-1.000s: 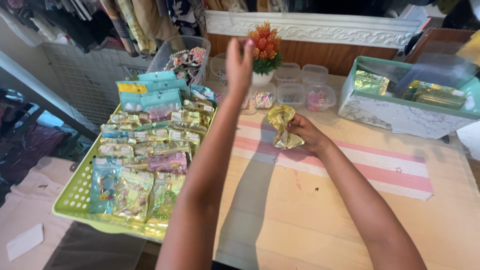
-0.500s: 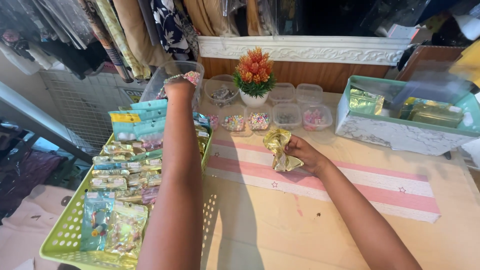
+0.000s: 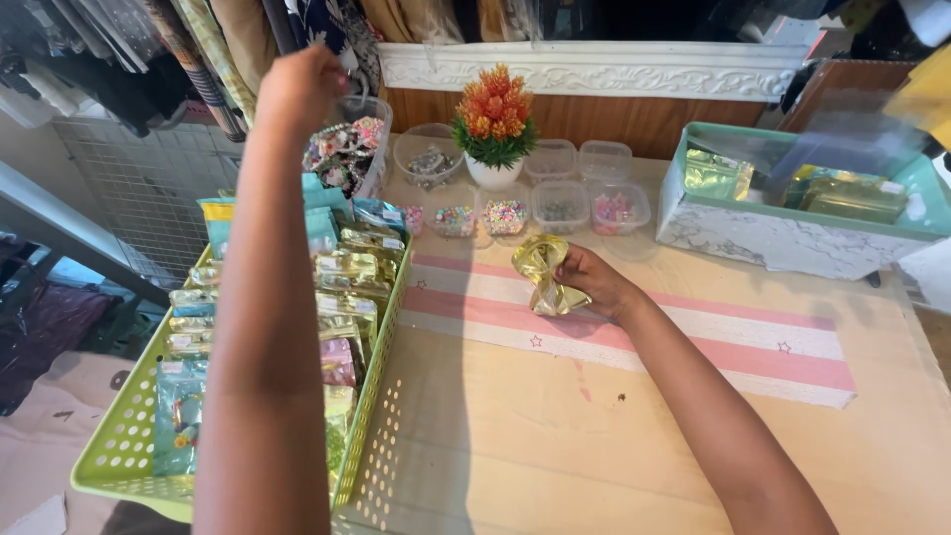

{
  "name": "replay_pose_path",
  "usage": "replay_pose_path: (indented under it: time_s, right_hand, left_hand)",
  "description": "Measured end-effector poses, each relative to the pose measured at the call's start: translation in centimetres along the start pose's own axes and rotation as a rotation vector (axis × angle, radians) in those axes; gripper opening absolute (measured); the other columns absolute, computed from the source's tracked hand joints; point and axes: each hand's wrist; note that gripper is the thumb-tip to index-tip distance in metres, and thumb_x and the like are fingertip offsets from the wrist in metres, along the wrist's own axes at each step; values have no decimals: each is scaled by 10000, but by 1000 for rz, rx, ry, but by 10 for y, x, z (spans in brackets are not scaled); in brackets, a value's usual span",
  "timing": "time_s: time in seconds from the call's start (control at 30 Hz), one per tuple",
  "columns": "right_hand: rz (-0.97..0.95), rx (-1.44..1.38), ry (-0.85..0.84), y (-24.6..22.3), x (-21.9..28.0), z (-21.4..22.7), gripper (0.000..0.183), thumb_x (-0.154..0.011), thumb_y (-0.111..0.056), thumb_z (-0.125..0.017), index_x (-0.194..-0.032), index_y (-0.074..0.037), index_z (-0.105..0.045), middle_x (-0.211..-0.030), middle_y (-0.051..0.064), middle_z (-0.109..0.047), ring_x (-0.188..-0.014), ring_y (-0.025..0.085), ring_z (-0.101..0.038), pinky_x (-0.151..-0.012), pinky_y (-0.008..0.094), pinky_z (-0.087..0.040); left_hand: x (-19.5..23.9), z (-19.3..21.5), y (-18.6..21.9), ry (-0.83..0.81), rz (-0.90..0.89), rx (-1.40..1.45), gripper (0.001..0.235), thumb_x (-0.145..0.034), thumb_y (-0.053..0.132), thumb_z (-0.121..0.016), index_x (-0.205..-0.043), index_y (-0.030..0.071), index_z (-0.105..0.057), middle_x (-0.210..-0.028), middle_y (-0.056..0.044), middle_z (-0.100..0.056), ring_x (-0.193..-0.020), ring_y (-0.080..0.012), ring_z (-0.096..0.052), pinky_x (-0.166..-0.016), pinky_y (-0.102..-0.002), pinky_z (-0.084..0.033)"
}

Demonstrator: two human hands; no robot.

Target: The recorder is organizing small jewelry items such as rings and bracelets into small bags and a basket.

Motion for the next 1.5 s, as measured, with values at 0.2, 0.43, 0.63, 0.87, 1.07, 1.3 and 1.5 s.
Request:
replay_pose_path:
  time_s: [0.2, 0.43, 0.63, 0.87, 1.07, 1.3, 1.5]
  right_hand:
    - [-15, -81, -26, 3, 0, 4, 486, -952, -146, -740, -1382, -32, -546, -1226, 55, -689, -1091, 154, -667, -939, 337, -558]
    - [-33, -179, -27, -18, 8, -17, 585, -898, -119, -749, -1436, -56, -529, -1245, 32, -680, -1096, 134, -655, -959, 334, -551]
    - [3, -131, -86, -12, 5, -9, 558, -948, -204, -768, -1410, -8, -523, -1250, 68, -684, -1110, 151, -658, -967, 328, -541]
    - [2, -117, -87, -23, 9, -20, 589, -920, -222, -788, -1409, -25, -524, -1284, 47, -668, -1126, 125, -645, -993, 319, -528]
    - [-8, -132, -75, -27, 11, -20, 569, -924, -276, -774, -1395, -54, -545, -1261, 36, -676, -1116, 138, -652, -974, 330, -540]
    - [-52, -158, 20, -36, 11, -27, 605, -917, -367, -759, -1397, -73, -537, -1297, 33, -653, -1157, 141, -634, -973, 332, -545]
    - [20, -53, 14, -4, 7, 5, 542, -955, -110, -832, -1408, -68, -537, -1193, 13, -572, -1109, 150, -566, -1001, 368, -527]
  left_hand:
    - [18, -9, 127, -367, -66, 561, 121, -1056, 41, -588, -1169, -1, -590, -1052, -107, -754, -953, -180, -761, -796, -328, -628]
    - [71, -63, 236, -662, -110, 747, 102, -1045, 71, -589, -1130, 14, -581, -1047, -109, -775, -995, -193, -783, -849, -321, -667]
    - [101, -76, 259, -822, -62, 352, 109, -986, 87, -624, -1041, -4, -604, -956, -92, -795, -892, -154, -792, -718, -300, -625]
    - [117, -104, 249, -900, -128, 130, 161, -939, 138, -701, -1043, 21, -658, -922, -78, -788, -827, -150, -774, -724, -321, -602]
    - [120, -111, 253, -845, -217, 49, 208, -996, 225, -613, -1139, 78, -648, -970, -95, -781, -905, -235, -750, -803, -385, -567]
    - [125, -110, 256, -765, -359, -142, 331, -817, 317, -802, -1077, 154, -677, -969, -97, -740, -948, -326, -699, -795, -455, -529]
    - [118, -145, 229, -551, -449, -124, 174, -821, 253, -798, -934, 146, -720, -938, -101, -716, -915, -329, -687, -739, -466, -527]
Point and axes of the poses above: each hand's wrist, its own x-axis away from the middle knuckle, its own z-axis out of the back of the hand, y = z × x
